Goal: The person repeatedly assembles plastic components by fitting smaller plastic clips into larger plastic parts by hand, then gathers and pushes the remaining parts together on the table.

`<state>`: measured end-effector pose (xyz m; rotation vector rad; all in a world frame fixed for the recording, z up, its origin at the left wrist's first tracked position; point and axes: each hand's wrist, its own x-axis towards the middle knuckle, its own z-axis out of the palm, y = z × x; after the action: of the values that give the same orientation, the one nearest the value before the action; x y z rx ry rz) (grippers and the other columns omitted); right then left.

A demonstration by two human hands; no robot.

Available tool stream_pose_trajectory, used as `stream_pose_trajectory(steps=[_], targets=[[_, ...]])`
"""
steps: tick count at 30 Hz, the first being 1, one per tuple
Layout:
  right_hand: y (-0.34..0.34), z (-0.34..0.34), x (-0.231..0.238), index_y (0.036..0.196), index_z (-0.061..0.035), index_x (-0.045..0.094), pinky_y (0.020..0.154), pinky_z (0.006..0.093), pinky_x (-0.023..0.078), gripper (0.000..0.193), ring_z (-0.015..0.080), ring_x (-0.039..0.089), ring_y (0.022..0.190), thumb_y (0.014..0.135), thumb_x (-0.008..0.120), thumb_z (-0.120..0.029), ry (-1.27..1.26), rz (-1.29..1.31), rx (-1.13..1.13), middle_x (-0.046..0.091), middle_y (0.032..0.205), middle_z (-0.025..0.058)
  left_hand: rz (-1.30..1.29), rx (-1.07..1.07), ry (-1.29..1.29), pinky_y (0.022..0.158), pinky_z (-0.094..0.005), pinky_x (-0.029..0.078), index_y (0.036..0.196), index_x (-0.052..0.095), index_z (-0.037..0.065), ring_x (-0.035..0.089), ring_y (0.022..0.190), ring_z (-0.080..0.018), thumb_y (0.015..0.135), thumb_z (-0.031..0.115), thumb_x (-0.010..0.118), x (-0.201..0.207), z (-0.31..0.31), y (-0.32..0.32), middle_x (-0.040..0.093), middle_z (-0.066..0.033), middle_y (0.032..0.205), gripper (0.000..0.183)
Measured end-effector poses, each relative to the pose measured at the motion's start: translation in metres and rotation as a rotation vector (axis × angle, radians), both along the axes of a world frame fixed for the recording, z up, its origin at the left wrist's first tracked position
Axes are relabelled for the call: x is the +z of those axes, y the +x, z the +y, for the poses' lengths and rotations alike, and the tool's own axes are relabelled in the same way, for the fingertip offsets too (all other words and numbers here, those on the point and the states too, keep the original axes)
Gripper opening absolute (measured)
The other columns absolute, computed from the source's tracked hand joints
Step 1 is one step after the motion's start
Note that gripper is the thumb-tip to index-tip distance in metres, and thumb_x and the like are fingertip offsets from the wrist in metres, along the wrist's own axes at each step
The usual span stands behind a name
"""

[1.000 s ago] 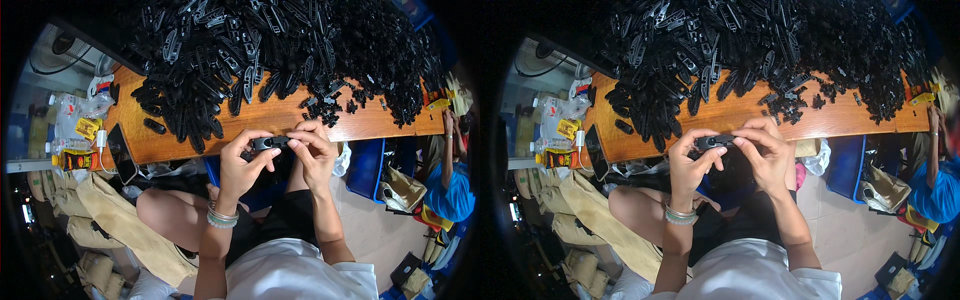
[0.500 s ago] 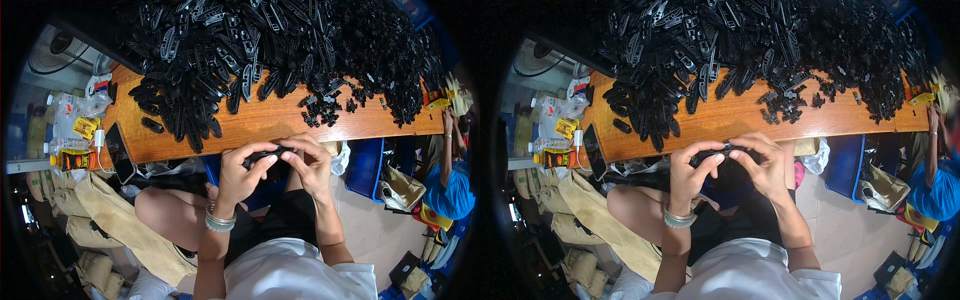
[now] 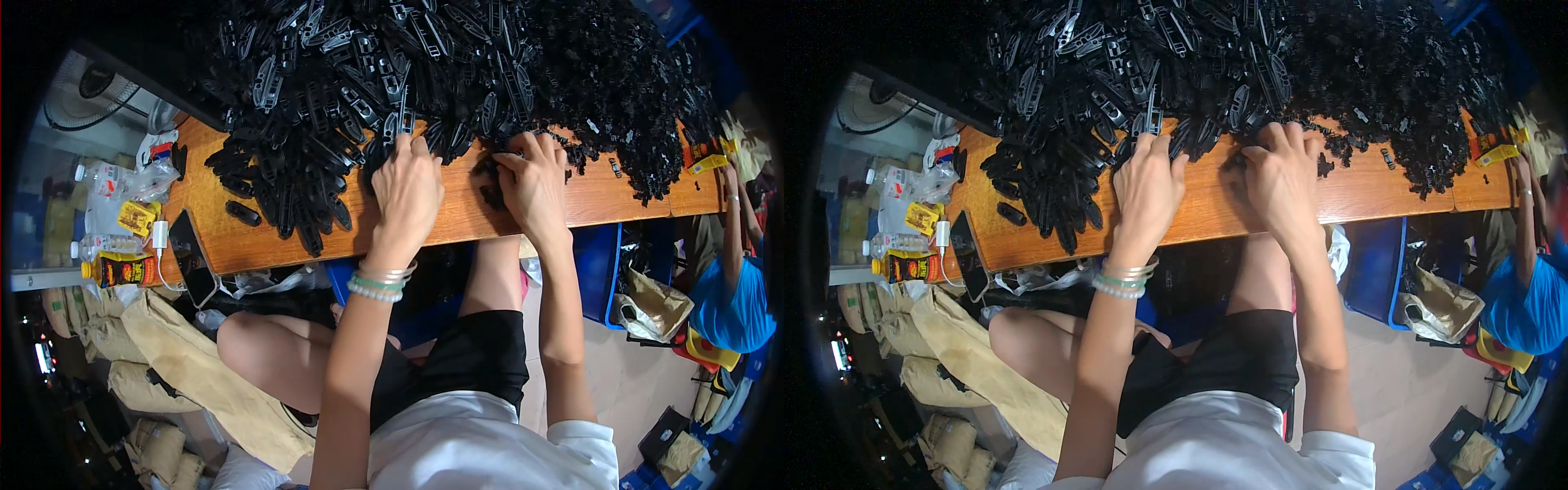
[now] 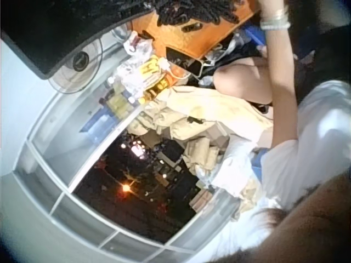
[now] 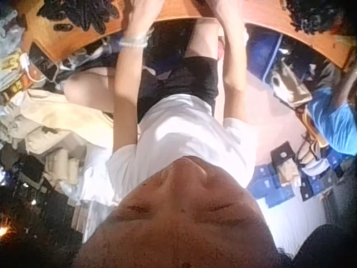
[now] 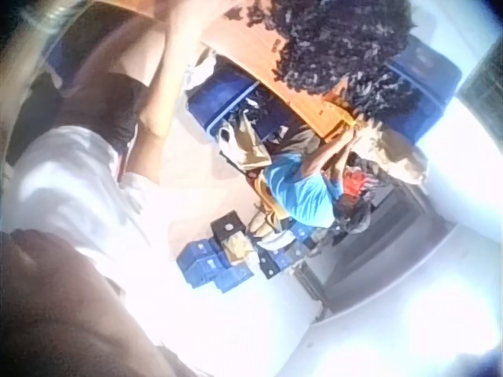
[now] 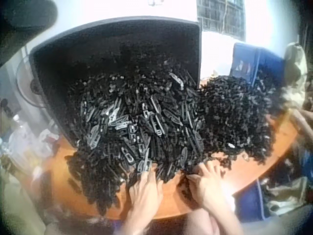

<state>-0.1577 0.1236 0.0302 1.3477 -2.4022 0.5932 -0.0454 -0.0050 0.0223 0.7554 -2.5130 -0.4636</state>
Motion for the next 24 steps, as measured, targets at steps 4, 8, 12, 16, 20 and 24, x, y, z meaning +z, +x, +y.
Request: stream_pose_trajectory(steps=[4, 8, 12, 16, 20, 24], targets=[[-0.002, -0.005, 0.005, 0.084, -0.0068, 0.071, 0.082, 0.0357, 0.035, 0.016, 0.0232, 0.049, 0.091, 0.069, 0.067, -0.009, 0.081, -0.019, 0.031, 0.055, 0.089, 0.0052, 0.037, 0.023, -0.035, 0.058, -0.0443, 0.049, 0.085, 0.054, -0.005, 0.061, 0.068, -0.036, 0.077, 0.01, 0.064, -0.004, -0.002, -0.001, 0.056, -0.0213, 0.088, 0.019], [-0.004, -0.009, 0.002, 0.08, -0.0066, 0.07, 0.08, 0.0362, 0.035, 0.012, 0.0231, 0.049, 0.089, 0.069, 0.068, -0.01, 0.088, -0.024, 0.024, 0.055, 0.087, 0.0046, 0.138, 0.033, -0.066, 0.061, -0.0425, 0.049, 0.093, 0.049, -0.002, 0.061, 0.069, -0.0371, 0.073, 0.01, 0.068, -0.01, -0.001, 0.024, 0.058, -0.0206, 0.087, 0.03], [-0.001, -0.011, -0.002, 0.074, -0.0065, 0.069, 0.073, 0.036, 0.036, 0.009, 0.0235, 0.048, 0.085, 0.069, 0.062, -0.011, 0.0, 0.054, 0.044, 0.055, 0.081, 0.0057, 0.307, 0.063, 0.413, 0.064, -0.0352, 0.049, 0.093, 0.048, 0.001, 0.064, 0.073, -0.0283, 0.076, 0.002, 0.065, -0.012, 0.011, 0.046, 0.063, -0.0185, 0.081, 0.025], [0.012, -0.003, -0.001, 0.079, -0.005, 0.067, 0.072, 0.0361, 0.037, 0.008, 0.0249, 0.05, 0.082, 0.072, 0.064, -0.007, -0.112, -0.087, 0.089, 0.055, 0.081, 0.0066, 0.504, -0.046, 0.753, 0.062, -0.0194, 0.045, 0.099, 0.048, 0.001, 0.054, 0.077, -0.0059, 0.081, -0.006, 0.062, -0.018, 0.017, 0.07, 0.057, -0.0044, 0.09, 0.024], [0.032, 0.009, -0.011, 0.084, -0.0038, 0.065, 0.071, 0.0378, 0.04, 0.013, 0.0272, 0.05, 0.079, 0.072, 0.066, -0.006, -0.102, -0.146, 0.084, 0.054, 0.081, 0.0098, 0.445, -0.036, 0.748, 0.058, -0.0176, 0.045, 0.1, 0.049, 0.0, 0.053, 0.075, -0.0048, 0.08, -0.006, 0.062, -0.022, 0.025, 0.08, 0.057, -0.0066, 0.091, 0.025], [0.042, 0.007, -0.019, 0.084, -0.0029, 0.062, 0.072, 0.0377, 0.042, 0.013, 0.028, 0.05, 0.081, 0.072, 0.064, -0.002, -0.062, -0.053, 0.063, 0.055, 0.086, 0.0103, 0.538, -0.042, 0.803, 0.059, -0.018, 0.046, 0.099, 0.05, -0.001, 0.054, 0.074, -0.0056, 0.081, -0.006, 0.062, -0.021, 0.034, 0.078, 0.058, -0.0068, 0.092, 0.023]])
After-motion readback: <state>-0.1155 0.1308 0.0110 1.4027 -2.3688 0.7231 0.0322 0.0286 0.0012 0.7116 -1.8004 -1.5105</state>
